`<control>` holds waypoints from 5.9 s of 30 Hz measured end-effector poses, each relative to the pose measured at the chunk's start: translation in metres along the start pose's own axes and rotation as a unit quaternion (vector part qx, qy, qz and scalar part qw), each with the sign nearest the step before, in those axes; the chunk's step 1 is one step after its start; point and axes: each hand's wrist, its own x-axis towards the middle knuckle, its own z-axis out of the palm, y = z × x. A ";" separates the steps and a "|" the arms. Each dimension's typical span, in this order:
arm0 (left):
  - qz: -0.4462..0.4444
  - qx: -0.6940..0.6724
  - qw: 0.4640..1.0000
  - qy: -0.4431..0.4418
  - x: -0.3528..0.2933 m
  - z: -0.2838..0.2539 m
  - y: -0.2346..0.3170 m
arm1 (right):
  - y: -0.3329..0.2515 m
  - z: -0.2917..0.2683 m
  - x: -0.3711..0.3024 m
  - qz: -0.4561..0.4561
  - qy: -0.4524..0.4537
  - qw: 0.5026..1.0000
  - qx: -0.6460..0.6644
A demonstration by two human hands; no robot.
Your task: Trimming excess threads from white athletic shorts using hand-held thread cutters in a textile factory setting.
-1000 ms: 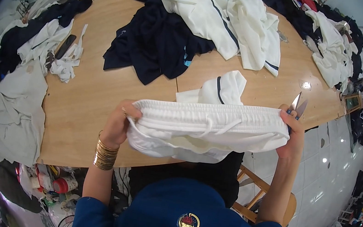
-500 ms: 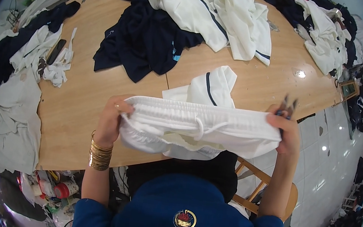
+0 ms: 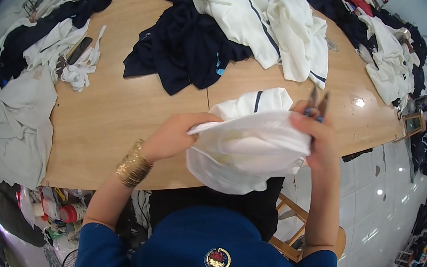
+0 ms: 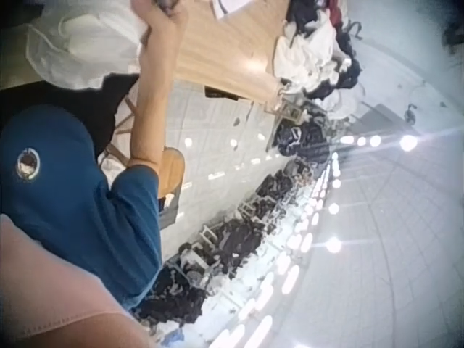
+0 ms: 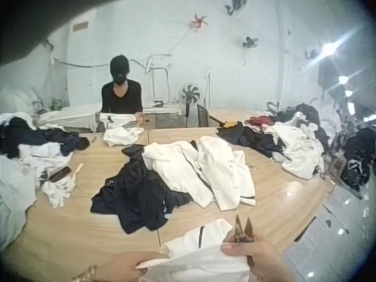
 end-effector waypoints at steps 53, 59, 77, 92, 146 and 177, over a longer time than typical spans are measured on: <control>-0.100 -0.395 0.913 -0.011 -0.018 -0.071 0.005 | -0.018 -0.052 -0.017 -0.062 0.135 0.974 0.169; -0.081 -0.382 0.921 -0.003 -0.018 -0.070 0.015 | -0.015 -0.058 -0.022 -0.088 0.126 0.976 0.157; 0.023 -0.131 0.978 -0.160 0.003 -0.057 0.024 | -0.005 -0.032 -0.004 -0.066 0.087 0.983 0.149; 0.031 -0.242 0.969 0.030 0.007 0.013 0.012 | -0.003 -0.011 0.006 -0.091 0.017 0.989 0.115; -0.092 -0.436 0.895 -0.021 -0.017 0.011 0.019 | 0.009 0.023 -0.044 -0.194 -0.018 0.886 -0.421; -0.015 -0.338 0.940 -0.030 -0.013 0.011 0.027 | 0.006 0.026 -0.041 -0.348 -0.087 0.668 -0.651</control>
